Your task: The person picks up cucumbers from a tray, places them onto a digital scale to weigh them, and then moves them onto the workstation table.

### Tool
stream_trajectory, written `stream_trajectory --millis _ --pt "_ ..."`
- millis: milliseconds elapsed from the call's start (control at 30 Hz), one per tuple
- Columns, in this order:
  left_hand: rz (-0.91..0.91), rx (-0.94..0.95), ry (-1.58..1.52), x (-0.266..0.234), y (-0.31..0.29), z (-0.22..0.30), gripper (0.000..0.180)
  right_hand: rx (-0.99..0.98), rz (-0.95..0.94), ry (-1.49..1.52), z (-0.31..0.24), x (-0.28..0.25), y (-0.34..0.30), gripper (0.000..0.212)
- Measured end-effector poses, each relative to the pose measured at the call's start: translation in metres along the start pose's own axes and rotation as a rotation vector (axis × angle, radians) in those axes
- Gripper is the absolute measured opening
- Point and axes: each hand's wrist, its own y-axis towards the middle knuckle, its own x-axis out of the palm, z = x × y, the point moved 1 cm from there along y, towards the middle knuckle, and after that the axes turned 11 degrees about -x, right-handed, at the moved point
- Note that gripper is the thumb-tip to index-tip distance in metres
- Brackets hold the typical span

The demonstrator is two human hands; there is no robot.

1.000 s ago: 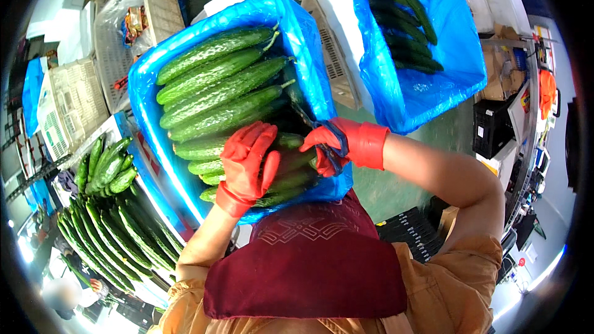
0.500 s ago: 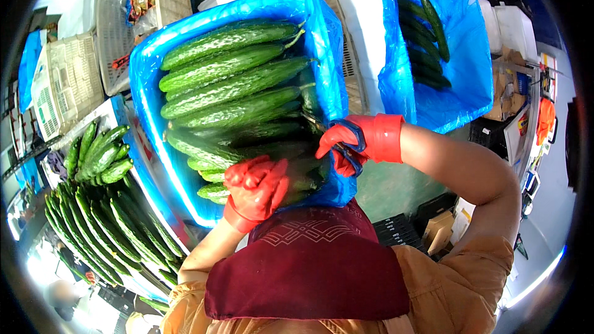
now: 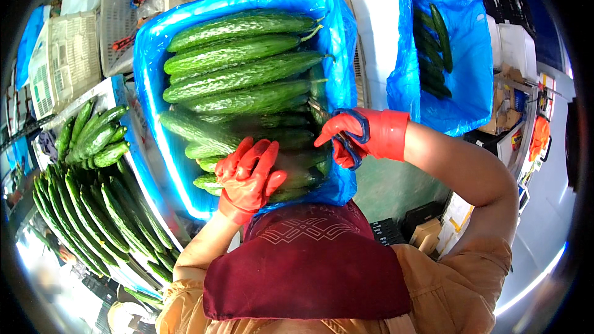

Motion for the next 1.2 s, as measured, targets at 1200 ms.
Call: stream_trajectory --millis 1200 --pt "-0.003 0.031 0.008 0.003 -0.003 -0.004 0.042 -0.294 0.079 -0.153 0.022 0.015 -0.02 0.035"
